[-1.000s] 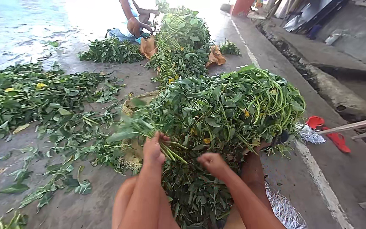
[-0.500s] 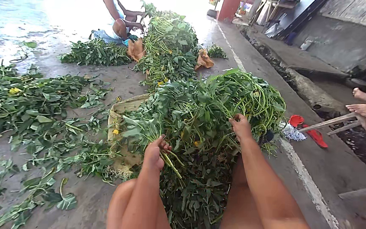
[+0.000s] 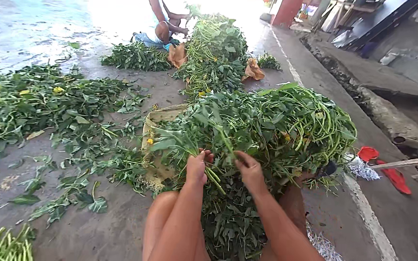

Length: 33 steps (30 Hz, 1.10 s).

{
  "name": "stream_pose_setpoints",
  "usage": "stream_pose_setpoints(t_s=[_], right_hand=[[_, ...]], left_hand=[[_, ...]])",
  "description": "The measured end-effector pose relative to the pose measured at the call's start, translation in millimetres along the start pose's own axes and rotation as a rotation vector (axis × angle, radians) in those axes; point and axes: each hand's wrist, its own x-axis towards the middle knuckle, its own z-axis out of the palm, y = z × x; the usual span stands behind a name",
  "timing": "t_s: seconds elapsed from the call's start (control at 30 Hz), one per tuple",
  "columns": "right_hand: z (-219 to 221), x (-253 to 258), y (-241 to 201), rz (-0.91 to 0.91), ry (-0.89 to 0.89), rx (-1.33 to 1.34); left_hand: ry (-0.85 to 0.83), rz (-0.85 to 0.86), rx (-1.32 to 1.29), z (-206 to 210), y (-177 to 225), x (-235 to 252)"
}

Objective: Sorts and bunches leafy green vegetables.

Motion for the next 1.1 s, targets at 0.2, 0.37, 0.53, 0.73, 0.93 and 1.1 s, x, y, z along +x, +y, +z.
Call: stream_pose_setpoints(t_s=[0.2,0.37,0.53,0.73,0.93,1.1], right_hand=[[43.6,-26.2,2.0,0.204,-0.295,0.123],[26.8,-20.4,8.4,0.317,-0.689,0.513],[34.8,-59.5,27.8,0.253,-0.463,-0.025],[13.3,-42.1,46.2,0.461,-0.57,-0.249],[45.7,-7.1,4.9,0.306,-0.05,0.033],[33.5,-45.5,44.0,0.409,-0.919,-0.67]], left_hand=[[-0.063,-0.034,0.132,-15.0,2.8,4.9],[-0.257,-0.151,0.21,-27.3,14.2,2.8],[0.024,-0.06,0.209,-19.7,10.9,0.6],[-0.059,-0.004,0.491,-9.5,0.3,2.8],[-0.187,0.055,0.566,2.4,-24.9,-9.3],[0.138,0.17,0.208,-10.5,1.8,5.8]])
